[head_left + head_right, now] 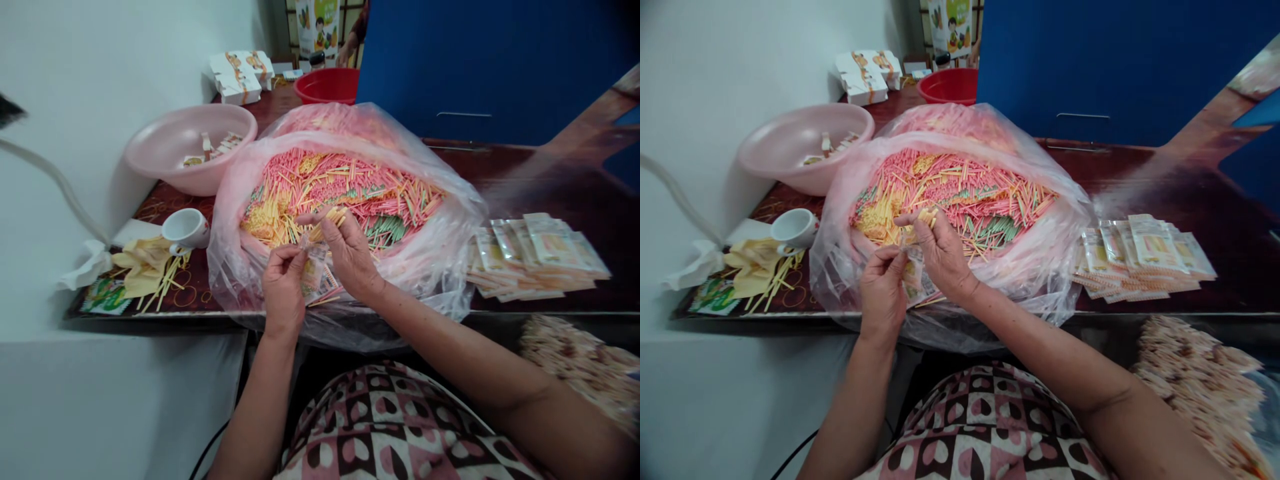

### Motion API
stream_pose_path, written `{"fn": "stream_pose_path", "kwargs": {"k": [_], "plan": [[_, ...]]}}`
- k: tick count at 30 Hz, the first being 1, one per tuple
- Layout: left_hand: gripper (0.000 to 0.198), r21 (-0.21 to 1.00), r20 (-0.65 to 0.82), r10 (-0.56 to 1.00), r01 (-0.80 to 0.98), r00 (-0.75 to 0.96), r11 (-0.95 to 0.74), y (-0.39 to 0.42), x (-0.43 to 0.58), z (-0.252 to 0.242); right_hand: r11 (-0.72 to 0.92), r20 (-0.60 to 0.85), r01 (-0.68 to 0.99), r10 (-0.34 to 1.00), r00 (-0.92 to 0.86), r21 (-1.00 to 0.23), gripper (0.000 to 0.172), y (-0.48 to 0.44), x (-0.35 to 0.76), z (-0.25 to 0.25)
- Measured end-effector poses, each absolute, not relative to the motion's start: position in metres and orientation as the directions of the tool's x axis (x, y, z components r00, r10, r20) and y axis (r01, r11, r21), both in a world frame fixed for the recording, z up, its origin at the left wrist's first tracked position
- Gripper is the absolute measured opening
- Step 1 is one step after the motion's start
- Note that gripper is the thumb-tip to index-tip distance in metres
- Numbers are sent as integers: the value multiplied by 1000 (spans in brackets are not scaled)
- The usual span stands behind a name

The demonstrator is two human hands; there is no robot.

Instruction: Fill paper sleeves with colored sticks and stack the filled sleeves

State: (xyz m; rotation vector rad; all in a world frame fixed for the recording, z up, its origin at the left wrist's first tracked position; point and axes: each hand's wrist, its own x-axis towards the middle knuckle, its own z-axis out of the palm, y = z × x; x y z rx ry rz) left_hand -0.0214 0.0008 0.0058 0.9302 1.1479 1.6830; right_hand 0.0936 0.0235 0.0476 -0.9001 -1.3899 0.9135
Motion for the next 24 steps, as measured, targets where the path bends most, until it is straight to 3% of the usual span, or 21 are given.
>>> {"fn": "stream_pose_path", "kwargs": {"k": [7, 11, 15, 17, 20, 24], "plan": [[12, 958, 242, 907, -62, -345, -280, 3, -25, -3, 345, 335, 81, 935, -118, -935, 38, 26, 99, 45], [17, 971, 210, 918, -35, -337, -235, 5, -24, -6, 341, 335, 14, 930, -150, -940, 48, 33, 104, 38], [18, 974, 189, 922, -54, -339, -219, 7, -21, -5, 422, 366, 165, 885, -287, -891, 55, 36, 112, 38], [16, 973, 181, 917, -73, -356, -221, 8, -21, -5, 431, 377, 201, 890, -256, -880, 55, 36, 119, 41], [15, 969, 193, 903, -69, -385, -236, 7, -20, -4, 293, 266, 167, 950, -164, -941, 54, 34, 127, 40], [18, 973, 204, 913, -27, -353, -227, 2, -17, 1, 42, 22, 76, 970, -241, -996, 47, 32, 127, 33]]}}
